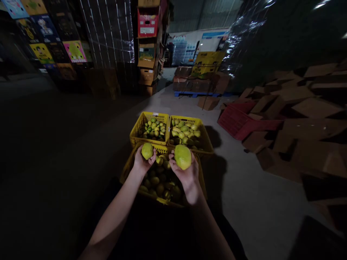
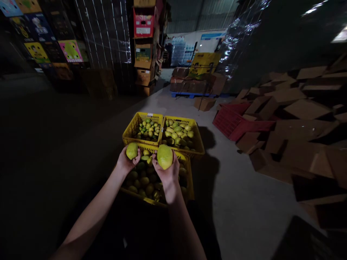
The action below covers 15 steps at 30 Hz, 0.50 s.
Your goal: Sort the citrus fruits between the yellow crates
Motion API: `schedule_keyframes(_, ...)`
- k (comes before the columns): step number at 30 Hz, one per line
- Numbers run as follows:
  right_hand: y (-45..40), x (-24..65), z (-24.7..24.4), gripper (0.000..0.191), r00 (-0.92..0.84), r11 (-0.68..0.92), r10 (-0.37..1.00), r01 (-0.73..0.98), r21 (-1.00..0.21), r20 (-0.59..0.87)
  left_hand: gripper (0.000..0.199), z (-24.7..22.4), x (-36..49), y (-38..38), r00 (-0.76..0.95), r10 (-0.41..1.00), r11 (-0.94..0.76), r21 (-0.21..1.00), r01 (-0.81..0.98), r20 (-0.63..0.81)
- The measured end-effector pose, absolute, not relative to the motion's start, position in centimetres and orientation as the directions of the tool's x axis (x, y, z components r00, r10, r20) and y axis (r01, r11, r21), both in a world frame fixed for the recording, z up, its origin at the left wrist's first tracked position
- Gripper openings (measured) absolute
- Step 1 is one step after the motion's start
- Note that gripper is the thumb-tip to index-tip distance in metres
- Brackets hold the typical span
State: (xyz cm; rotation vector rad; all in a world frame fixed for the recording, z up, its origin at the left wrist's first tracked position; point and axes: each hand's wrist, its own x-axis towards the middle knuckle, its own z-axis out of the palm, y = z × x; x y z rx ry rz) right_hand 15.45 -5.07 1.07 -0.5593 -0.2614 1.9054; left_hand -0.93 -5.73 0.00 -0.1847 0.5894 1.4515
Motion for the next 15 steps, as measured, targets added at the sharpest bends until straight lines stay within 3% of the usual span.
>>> schedule_keyframes(4, -4.8, 15.6, 0.6, 0.020, -0.320, -0.437, 0.894, -0.778, -0.452, -0.314, 0.026, -0.3, -1.0, -5.7, 0.043, 0.894, 0.165, 0.239, -0.957, -0.447)
schedule_keyframes(9, -4.9, 16.2, 0.4, 0.023, -0.297, -0.428, 0.896, -0.778, -0.460, -0.331, 0.023, -0.2, -0.6, -5.7, 0.044, 0.892, 0.258, 0.428, -0.866, -0.449)
schedule_keyframes(13, -4.6, 18.3, 0.2, 0.020, -0.273, -0.438, 0.876, -0.795, -0.420, -0.397, 0.023, -2.3, 0.7, -7.1, 0.001, 0.938, 0.305, 0.824, -0.477, -0.346)
schedule_keyframes(15, -4.4, 19.7, 0.0, 0.018, -0.267, -0.461, 0.849, -0.796, -0.392, -0.455, 0.024, -4.6, 1.5, -8.9, 0.058, 0.958, 0.288, 0.936, -0.204, -0.282)
